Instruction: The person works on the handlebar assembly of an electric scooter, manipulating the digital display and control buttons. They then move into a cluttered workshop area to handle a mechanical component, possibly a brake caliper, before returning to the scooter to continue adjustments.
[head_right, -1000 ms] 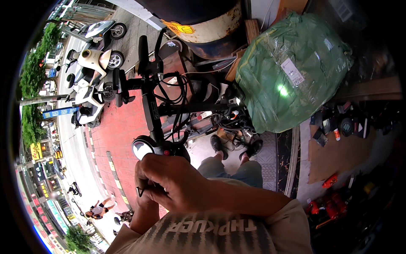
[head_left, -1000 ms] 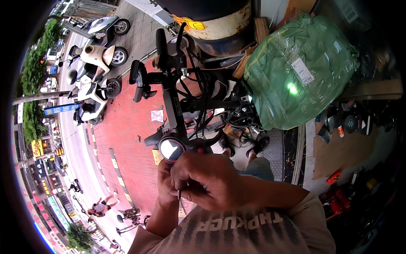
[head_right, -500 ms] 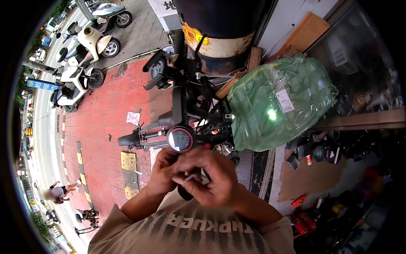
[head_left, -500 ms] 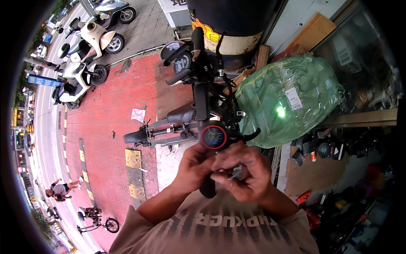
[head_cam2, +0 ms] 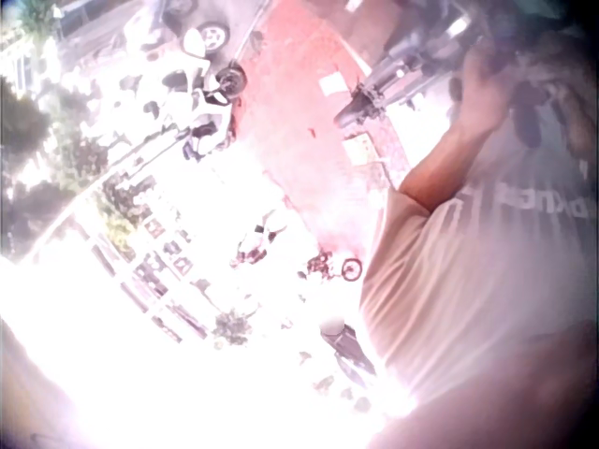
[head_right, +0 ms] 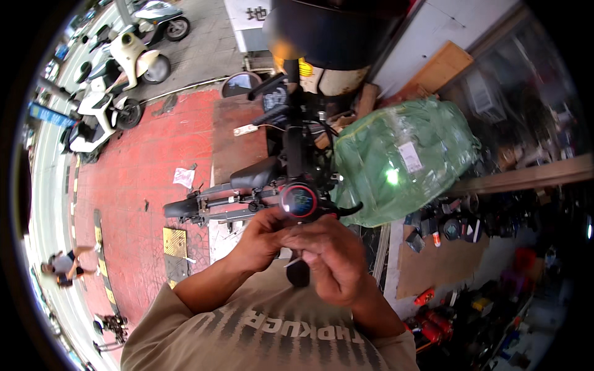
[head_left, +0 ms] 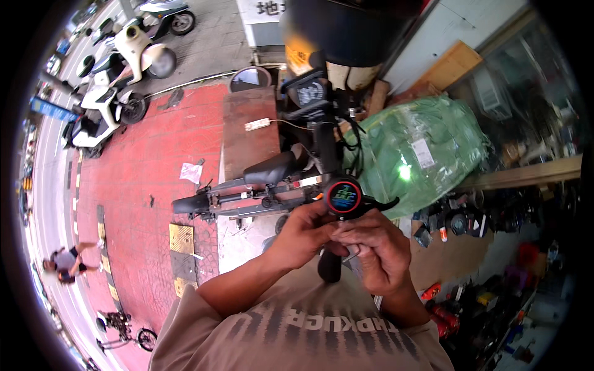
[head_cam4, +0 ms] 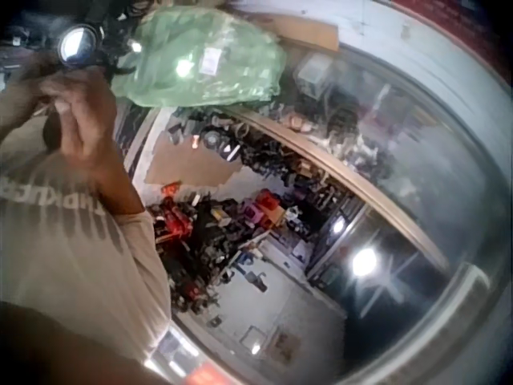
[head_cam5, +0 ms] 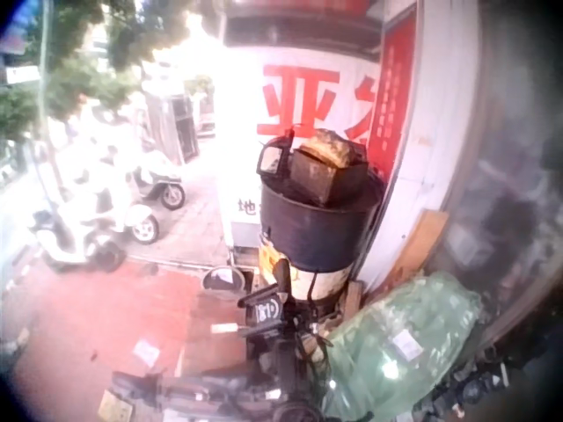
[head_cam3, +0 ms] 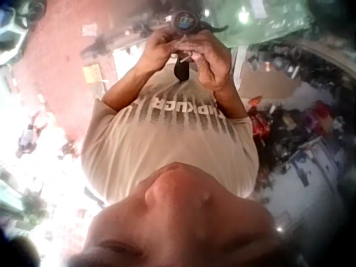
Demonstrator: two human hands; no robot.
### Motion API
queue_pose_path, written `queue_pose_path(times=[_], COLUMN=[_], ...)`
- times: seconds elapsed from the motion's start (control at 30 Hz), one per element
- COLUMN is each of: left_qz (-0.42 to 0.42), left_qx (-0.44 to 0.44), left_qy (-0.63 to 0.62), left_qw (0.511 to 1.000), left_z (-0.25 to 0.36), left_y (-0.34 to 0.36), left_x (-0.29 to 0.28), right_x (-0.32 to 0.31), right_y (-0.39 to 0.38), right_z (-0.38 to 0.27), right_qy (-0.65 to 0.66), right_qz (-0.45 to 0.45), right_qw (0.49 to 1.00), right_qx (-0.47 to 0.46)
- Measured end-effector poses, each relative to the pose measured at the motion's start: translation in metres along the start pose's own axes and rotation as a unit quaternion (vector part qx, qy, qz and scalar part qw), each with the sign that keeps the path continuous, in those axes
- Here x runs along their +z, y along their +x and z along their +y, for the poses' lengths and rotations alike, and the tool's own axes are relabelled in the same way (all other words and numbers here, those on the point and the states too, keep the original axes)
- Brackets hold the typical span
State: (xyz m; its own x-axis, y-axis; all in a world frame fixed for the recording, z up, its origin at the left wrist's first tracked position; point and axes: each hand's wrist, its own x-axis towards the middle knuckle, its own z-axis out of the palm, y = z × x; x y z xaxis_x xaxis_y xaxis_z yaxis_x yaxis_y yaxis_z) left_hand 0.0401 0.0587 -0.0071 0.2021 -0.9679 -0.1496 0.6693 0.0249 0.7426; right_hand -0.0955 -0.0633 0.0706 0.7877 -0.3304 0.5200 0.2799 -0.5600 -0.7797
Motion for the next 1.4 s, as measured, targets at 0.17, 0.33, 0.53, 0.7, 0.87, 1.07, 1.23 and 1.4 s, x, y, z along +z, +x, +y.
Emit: queue_pose_path(times=[0.17, 0.33, 0.53, 0.7, 0.87, 1.07, 1.23, 1.4], left_qz=[0.022, 0.016, 0.024, -0.001, 0.019, -0.041, -0.098, -0.104], left_qx=[-0.049, -0.037, 0.0, -0.032, -0.019, -0.026, 0.031, 0.193], left_qy=[0.009, -0.022, -0.035, -0.016, -0.02, 0.044, 0.087, 0.366], left_qw=[0.999, 0.999, 0.999, 0.999, 0.999, 0.998, 0.991, 0.904], left_z=[-0.011, -0.03, -0.029, -0.016, -0.014, 0.02, 0.019, 0.036], left_y=[0.006, 0.001, -0.002, -0.002, -0.001, 0.005, 0.035, 0.057], left_x=[0.004, 0.009, 0.006, 0.001, -0.008, -0.011, -0.03, -0.035], right_x=[0.02, 0.014, 0.01, 0.016, 0.011, -0.025, -0.045, -0.051], right_y=[-0.016, -0.019, -0.004, -0.01, 0.001, 0.009, 0.025, 0.042], right_z=[-0.01, 0.003, -0.012, -0.015, -0.014, -0.045, -0.016, 0.011], right_qy=[0.051, 0.015, -0.002, 0.042, -0.012, -0.087, -0.122, -0.187], right_qz=[0.11, 0.054, -0.047, -0.019, -0.04, 0.043, 0.065, -0.121], right_qw=[0.985, 0.992, 0.998, 0.994, 0.998, 0.99, 0.962, 0.965], right_qx=[0.124, 0.116, 0.041, 0.096, 0.047, 0.105, 0.235, 0.138])
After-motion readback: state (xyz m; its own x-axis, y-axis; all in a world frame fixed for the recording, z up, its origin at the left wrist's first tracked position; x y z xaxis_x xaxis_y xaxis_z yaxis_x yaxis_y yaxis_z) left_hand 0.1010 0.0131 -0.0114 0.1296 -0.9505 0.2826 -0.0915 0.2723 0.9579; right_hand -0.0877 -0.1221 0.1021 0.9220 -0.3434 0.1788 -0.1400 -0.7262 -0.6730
